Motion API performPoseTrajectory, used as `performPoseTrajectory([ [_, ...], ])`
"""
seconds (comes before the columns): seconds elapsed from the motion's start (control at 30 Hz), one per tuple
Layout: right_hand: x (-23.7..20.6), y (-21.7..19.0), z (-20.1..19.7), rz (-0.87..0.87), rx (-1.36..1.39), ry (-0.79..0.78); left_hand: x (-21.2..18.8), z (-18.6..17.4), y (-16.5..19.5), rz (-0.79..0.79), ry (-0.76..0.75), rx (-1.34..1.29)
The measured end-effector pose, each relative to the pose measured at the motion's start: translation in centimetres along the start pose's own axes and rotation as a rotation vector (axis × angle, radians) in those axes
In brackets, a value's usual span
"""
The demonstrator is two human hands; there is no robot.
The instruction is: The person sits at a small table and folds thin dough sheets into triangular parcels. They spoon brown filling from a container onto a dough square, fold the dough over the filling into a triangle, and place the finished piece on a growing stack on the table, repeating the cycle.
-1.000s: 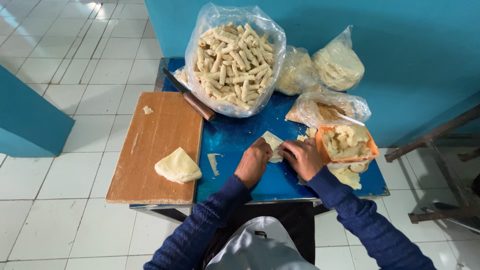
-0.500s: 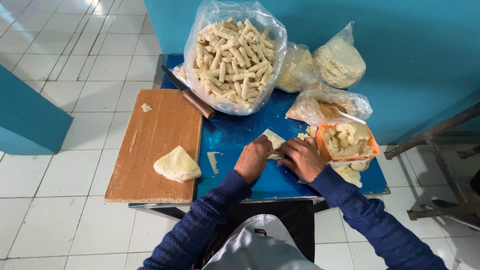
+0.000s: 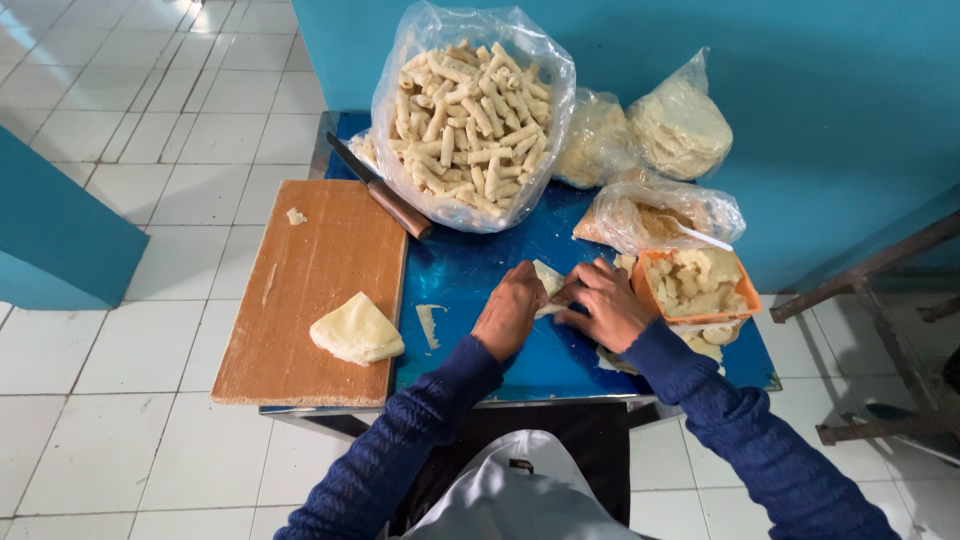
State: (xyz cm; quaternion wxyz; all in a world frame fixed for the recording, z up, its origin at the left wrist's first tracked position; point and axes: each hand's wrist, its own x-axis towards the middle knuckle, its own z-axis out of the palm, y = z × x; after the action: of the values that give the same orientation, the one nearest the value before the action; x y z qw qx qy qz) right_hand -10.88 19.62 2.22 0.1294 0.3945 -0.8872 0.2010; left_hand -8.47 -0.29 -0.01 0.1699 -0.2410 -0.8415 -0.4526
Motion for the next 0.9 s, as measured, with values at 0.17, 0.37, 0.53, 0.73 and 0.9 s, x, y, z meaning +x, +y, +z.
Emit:
performPoseTrajectory([
  [0.17,0.8,0.3,0.3,-0.009,0.040,-0.007,0.0,0.0,0.1,-0.032,-0.008,-0.043],
  [0.37,1.3,-0.2,0.2,0.034,0.041,-0.005,0.2,-0.5,0.2,-0.057,-0.036,-0.062],
  [0.53,0.6,-0.4,0.4,-0.079,0.003,0.015,-0.2,-0.4,-0.2,-0.036,-0.069,-0.020],
  [0.73,0.3,0.2,0.1,-0.064,0.043,-0.046,-0.7,-0.7,0.2,-0.008,-0.093,-0.040],
  [0.9,0.3,0.3,-0.3,0.017,0.163,-0.040,-0.5,-0.2,0.4,-0.026,-0.062,0.033],
])
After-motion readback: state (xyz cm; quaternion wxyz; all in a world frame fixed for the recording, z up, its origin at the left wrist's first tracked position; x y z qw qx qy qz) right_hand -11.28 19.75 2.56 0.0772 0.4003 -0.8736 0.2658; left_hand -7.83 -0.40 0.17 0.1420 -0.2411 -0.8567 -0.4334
